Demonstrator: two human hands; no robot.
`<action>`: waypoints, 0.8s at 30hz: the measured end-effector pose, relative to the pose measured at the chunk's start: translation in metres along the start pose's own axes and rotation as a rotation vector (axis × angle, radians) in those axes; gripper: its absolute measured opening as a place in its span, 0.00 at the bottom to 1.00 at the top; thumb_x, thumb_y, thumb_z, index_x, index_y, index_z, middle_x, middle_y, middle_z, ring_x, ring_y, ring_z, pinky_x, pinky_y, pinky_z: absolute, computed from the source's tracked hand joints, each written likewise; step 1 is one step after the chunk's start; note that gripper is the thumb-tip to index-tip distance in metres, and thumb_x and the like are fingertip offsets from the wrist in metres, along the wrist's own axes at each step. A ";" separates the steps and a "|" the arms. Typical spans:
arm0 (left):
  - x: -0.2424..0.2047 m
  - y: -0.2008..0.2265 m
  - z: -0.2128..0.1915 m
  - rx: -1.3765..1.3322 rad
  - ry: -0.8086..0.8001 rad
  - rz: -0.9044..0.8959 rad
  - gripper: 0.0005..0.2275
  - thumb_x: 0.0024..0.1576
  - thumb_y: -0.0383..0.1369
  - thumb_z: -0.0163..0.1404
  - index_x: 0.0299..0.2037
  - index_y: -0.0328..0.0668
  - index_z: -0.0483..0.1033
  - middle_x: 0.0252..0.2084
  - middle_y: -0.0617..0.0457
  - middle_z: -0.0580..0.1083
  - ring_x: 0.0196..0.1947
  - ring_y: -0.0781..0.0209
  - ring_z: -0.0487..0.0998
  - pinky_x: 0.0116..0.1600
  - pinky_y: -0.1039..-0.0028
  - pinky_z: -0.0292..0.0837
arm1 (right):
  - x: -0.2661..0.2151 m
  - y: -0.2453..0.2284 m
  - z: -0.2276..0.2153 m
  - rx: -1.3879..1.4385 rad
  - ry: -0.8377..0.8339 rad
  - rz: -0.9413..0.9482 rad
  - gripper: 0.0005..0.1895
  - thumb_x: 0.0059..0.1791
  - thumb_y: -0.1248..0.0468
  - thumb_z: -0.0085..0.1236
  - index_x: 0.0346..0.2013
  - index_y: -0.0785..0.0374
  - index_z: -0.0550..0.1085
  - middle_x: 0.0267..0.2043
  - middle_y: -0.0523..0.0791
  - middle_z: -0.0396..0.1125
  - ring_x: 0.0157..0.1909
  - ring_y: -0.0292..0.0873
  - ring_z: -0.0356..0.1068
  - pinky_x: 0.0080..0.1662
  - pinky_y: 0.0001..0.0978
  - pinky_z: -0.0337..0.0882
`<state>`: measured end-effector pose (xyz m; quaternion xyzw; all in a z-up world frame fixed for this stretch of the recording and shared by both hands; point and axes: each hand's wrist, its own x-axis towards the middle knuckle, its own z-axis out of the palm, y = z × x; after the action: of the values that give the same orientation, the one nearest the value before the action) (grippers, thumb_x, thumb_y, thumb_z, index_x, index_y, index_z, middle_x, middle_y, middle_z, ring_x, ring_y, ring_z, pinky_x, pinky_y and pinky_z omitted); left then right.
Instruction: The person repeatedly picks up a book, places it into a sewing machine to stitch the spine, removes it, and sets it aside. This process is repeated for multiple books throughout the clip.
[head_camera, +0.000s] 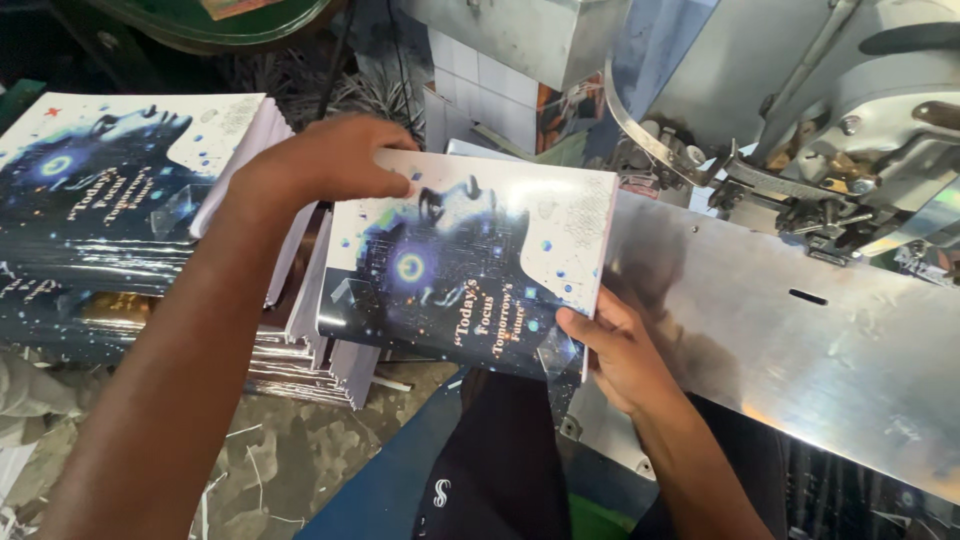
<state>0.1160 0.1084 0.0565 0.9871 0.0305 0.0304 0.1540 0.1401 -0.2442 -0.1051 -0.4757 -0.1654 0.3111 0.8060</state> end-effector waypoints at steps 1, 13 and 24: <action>-0.001 0.001 0.002 -0.046 -0.044 -0.028 0.23 0.47 0.41 0.57 0.54 0.45 0.79 0.52 0.43 0.81 0.51 0.47 0.82 0.55 0.62 0.75 | -0.002 0.000 -0.004 0.023 -0.013 -0.005 0.30 0.50 0.68 0.57 0.67 0.68 0.65 0.61 0.49 0.69 0.59 0.43 0.71 0.58 0.40 0.73; -0.019 0.026 0.033 -0.114 0.425 0.358 0.14 0.49 0.29 0.61 0.44 0.34 0.78 0.49 0.42 0.76 0.45 0.42 0.78 0.48 0.62 0.74 | -0.007 0.008 -0.027 0.069 0.081 -0.027 0.32 0.49 0.67 0.57 0.69 0.66 0.64 0.61 0.48 0.69 0.59 0.42 0.70 0.57 0.39 0.72; -0.023 -0.021 0.037 -0.633 0.148 -0.190 0.16 0.54 0.40 0.63 0.44 0.37 0.79 0.38 0.47 0.78 0.36 0.62 0.76 0.40 0.70 0.71 | -0.009 0.015 -0.035 0.090 0.098 -0.029 0.30 0.50 0.68 0.56 0.68 0.66 0.65 0.60 0.48 0.70 0.58 0.42 0.70 0.57 0.39 0.73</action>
<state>0.0942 0.1159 0.0135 0.8782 0.1227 0.0956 0.4524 0.1480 -0.2678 -0.1355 -0.4511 -0.1184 0.2827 0.8382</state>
